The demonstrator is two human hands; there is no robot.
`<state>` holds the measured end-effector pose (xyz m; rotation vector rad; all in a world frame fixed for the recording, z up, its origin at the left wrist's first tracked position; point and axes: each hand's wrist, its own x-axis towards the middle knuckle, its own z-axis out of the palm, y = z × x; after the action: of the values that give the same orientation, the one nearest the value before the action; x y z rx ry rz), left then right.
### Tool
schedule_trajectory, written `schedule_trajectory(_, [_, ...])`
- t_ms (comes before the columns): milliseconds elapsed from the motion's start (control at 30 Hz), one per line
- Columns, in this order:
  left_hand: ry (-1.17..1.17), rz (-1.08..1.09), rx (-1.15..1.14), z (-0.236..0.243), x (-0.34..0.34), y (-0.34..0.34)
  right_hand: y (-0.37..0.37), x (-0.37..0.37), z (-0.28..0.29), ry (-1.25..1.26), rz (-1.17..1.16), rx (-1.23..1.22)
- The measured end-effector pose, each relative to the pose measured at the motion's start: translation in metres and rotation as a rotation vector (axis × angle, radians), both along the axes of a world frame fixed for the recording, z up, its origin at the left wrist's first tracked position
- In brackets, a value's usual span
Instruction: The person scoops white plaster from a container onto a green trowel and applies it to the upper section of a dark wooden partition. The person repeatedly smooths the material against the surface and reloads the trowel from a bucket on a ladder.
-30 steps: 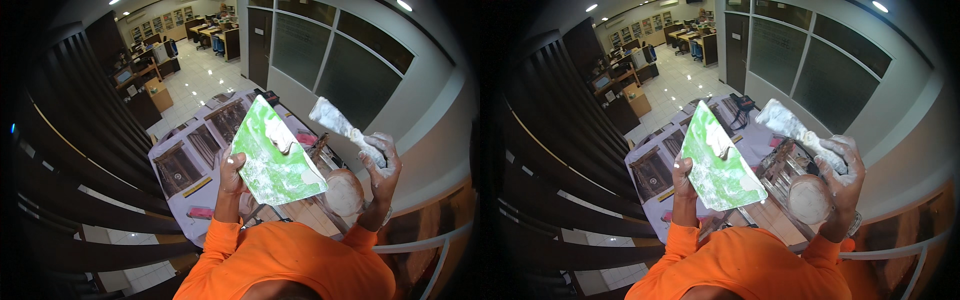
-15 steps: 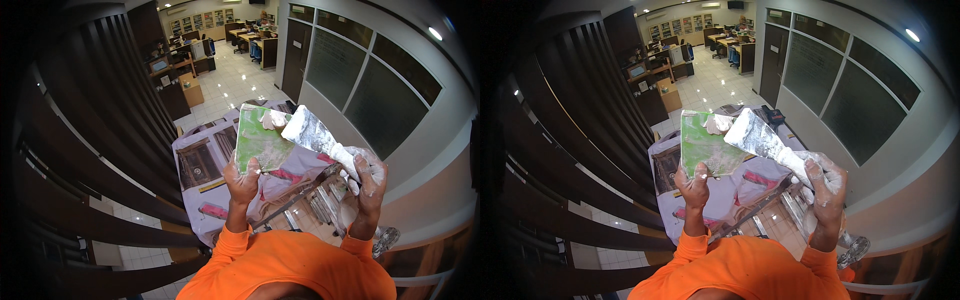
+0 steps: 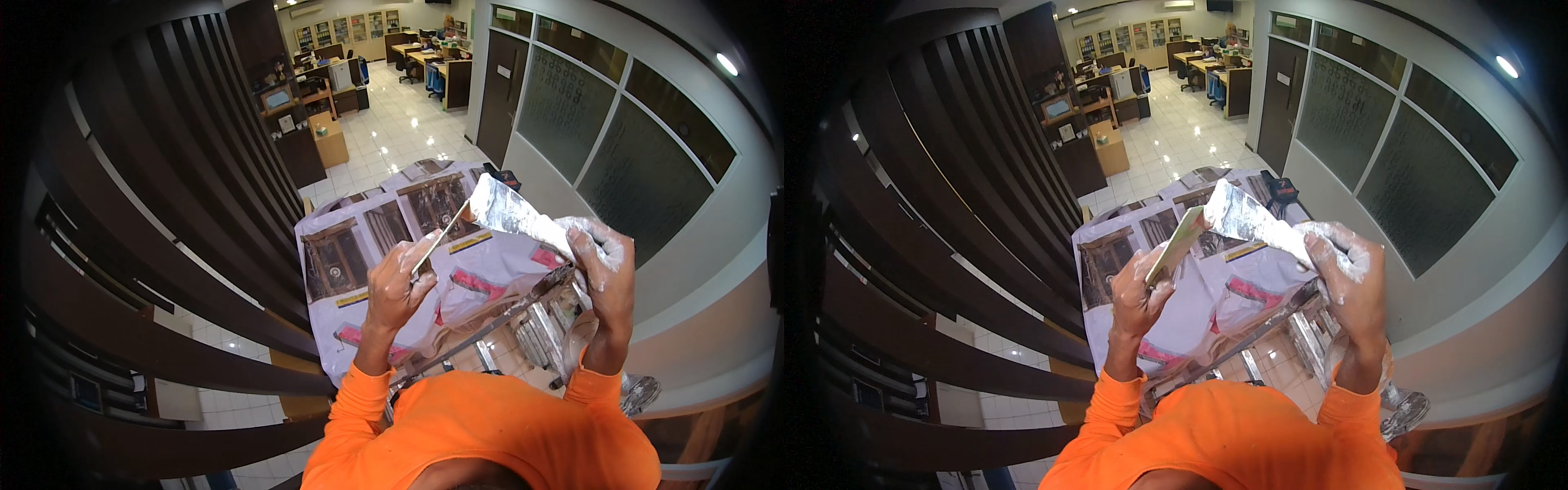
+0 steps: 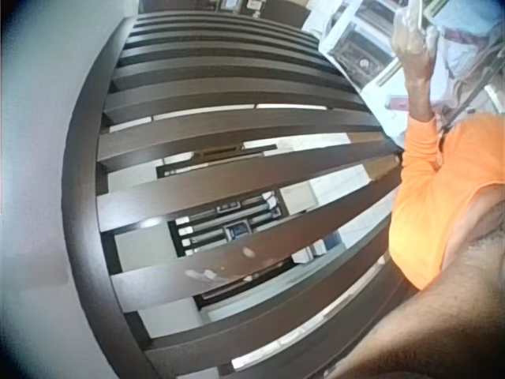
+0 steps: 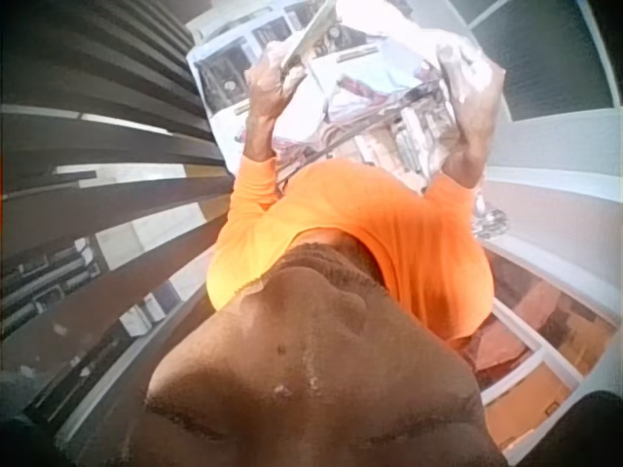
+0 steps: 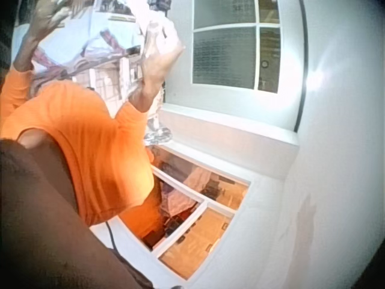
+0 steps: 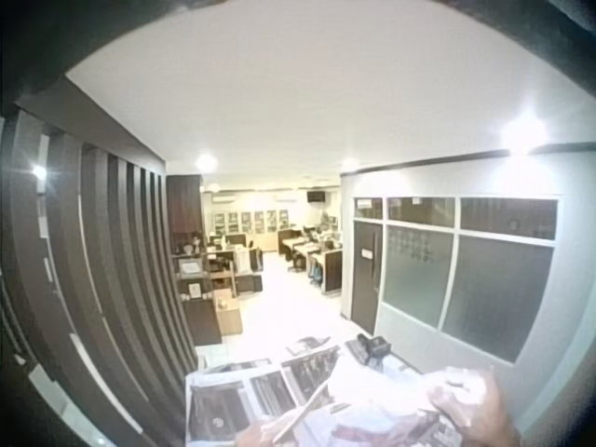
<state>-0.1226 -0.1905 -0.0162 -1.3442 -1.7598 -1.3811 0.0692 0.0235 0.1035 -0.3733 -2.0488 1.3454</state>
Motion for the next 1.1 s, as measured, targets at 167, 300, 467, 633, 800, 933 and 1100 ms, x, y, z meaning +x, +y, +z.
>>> schedule_trajectory(167, [-0.007,0.081,-0.074,-0.007,-0.008,-0.010,0.002,-0.012,0.003,-0.026,0.034,-0.216])
schedule_trajectory(300, [-0.675,0.037,0.144,-0.054,-0.001,-0.006,-0.004,-0.027,-0.024,0.171,0.085,-0.576])
schedule_trajectory(467, [-0.997,-0.014,0.578,-0.092,0.011,0.005,-0.032,-0.040,-0.029,0.355,0.268,-0.985])
schedule_trajectory(633, [-1.083,-0.036,0.657,-0.110,0.014,0.001,-0.070,-0.067,0.001,0.465,0.546,-1.109])
schedule_trajectory(800, [-1.020,-0.034,0.607,-0.115,0.003,-0.013,-0.126,-0.094,0.039,0.573,0.595,-1.039])
schedule_trajectory(933, [-0.924,0.003,0.639,-0.123,-0.007,-0.026,-0.156,-0.120,0.097,0.876,1.140,-0.458])
schedule_trajectory(1100, [-0.867,0.061,0.746,-0.167,-0.019,-0.053,-0.213,-0.149,0.182,1.252,0.618,0.486])
